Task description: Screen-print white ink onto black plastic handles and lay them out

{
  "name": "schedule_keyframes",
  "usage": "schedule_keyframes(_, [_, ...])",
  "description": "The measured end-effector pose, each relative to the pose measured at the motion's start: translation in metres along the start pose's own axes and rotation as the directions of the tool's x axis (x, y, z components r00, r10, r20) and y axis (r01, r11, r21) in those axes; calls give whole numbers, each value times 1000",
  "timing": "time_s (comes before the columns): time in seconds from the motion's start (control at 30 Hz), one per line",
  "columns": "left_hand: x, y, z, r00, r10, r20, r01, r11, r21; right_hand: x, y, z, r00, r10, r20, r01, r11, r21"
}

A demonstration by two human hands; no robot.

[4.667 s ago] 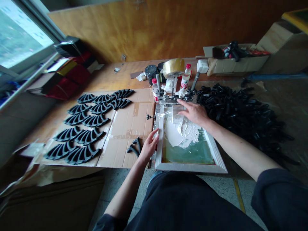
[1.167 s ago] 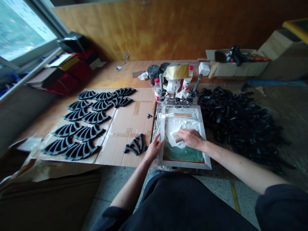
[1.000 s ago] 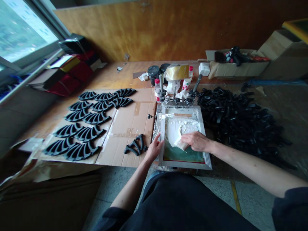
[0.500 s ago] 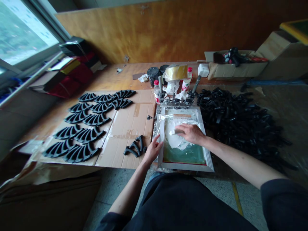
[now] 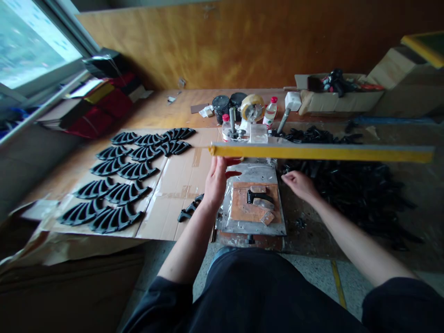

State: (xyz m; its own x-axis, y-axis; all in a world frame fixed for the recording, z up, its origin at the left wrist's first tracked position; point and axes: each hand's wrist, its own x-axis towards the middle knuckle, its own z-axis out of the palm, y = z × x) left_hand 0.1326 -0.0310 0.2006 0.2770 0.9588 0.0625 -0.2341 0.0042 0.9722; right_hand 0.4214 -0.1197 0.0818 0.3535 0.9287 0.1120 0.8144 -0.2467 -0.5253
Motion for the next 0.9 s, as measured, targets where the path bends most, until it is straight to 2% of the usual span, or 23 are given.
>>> schedule_keyframes(0.1, [-8, -17, 10, 996, -40, -75, 36, 998, -50, -37, -30, 48, 976, -155, 155, 173, 979, -110])
schedule_keyframes(0.17, [-32, -43, 13, 971, -233, -59, 230, 972, -49, -52, -54, 64, 972, -127, 196, 163, 970, -183])
schedule_keyframes(0.2, [-48, -58, 15, 926, -377, -5, 377, 926, -33, -58, -66, 67, 977, -86, 194, 124, 973, -196])
schedule_keyframes(0.23, [-65, -73, 17, 841, -537, 73, 538, 843, 0, -63, -77, 67, 982, -58, 182, 92, 978, -187])
schedule_keyframes(0.27, [-81, -86, 19, 760, -641, 108, 645, 765, 4, -69, -88, 66, 984, -62, 168, 89, 983, -158])
schedule_keyframes(0.3, [-95, -97, 20, 721, -683, 117, 690, 723, -32, -74, -97, 64, 980, -110, 164, 130, 985, -112])
schedule_keyframes(0.33, [-107, -104, 19, 702, -705, 104, 712, 698, -79, -78, -104, 61, 963, -202, 177, 214, 976, -51])
schedule_keyframes(0.4, [-119, -112, 10, 718, -695, 31, 689, 705, -169, -79, -105, 54, 882, -416, 221, 410, 909, 75])
schedule_keyframes(0.43, [-121, -113, 0, 732, -680, -23, 667, 724, -179, -75, -98, 50, 848, -475, 236, 462, 880, 110])
schedule_keyframes(0.47, [-120, -113, -14, 745, -661, -91, 644, 747, -163, -67, -84, 44, 847, -473, 243, 464, 881, 97])
schedule_keyframes(0.5, [-119, -114, -33, 753, -636, -169, 623, 772, -130, -57, -65, 37, 882, -403, 244, 409, 912, 32])
schedule_keyframes(0.53, [-118, -115, -54, 758, -599, -259, 599, 796, -88, -45, -43, 30, 934, -277, 224, 301, 951, -78])
schedule_keyframes(0.57, [-117, -117, -77, 745, -561, -362, 586, 809, -45, -32, -20, 23, 972, -99, 213, 150, 959, -242])
schedule_keyframes(0.6, [-118, -120, -100, 716, -526, -459, 589, 808, -8, -20, 3, 17, 973, 66, 223, 26, 922, -387])
schedule_keyframes(0.63, [-120, -123, -123, 675, -500, -543, 611, 791, 32, -10, 24, 12, 968, 138, 211, -32, 898, -438])
schedule_keyframes(0.67, [-124, -127, -142, 637, -483, -600, 656, 749, 93, -2, 41, 10, 961, 177, 211, -60, 883, -465])
schedule_keyframes(0.73, [-130, -134, -172, 596, -472, -650, 752, 612, 245, 6, 63, 13, 952, 223, 212, -89, 859, -504])
schedule_keyframes(0.8, [-131, -140, -187, 593, -481, -646, 796, 473, 379, 5, 74, 21, 947, 242, 212, -84, 821, -565])
schedule_keyframes(0.9, [-120, -143, -196, 612, -491, -620, 791, 379, 481, -2, 84, 29, 944, 183, 275, 35, 772, -634])
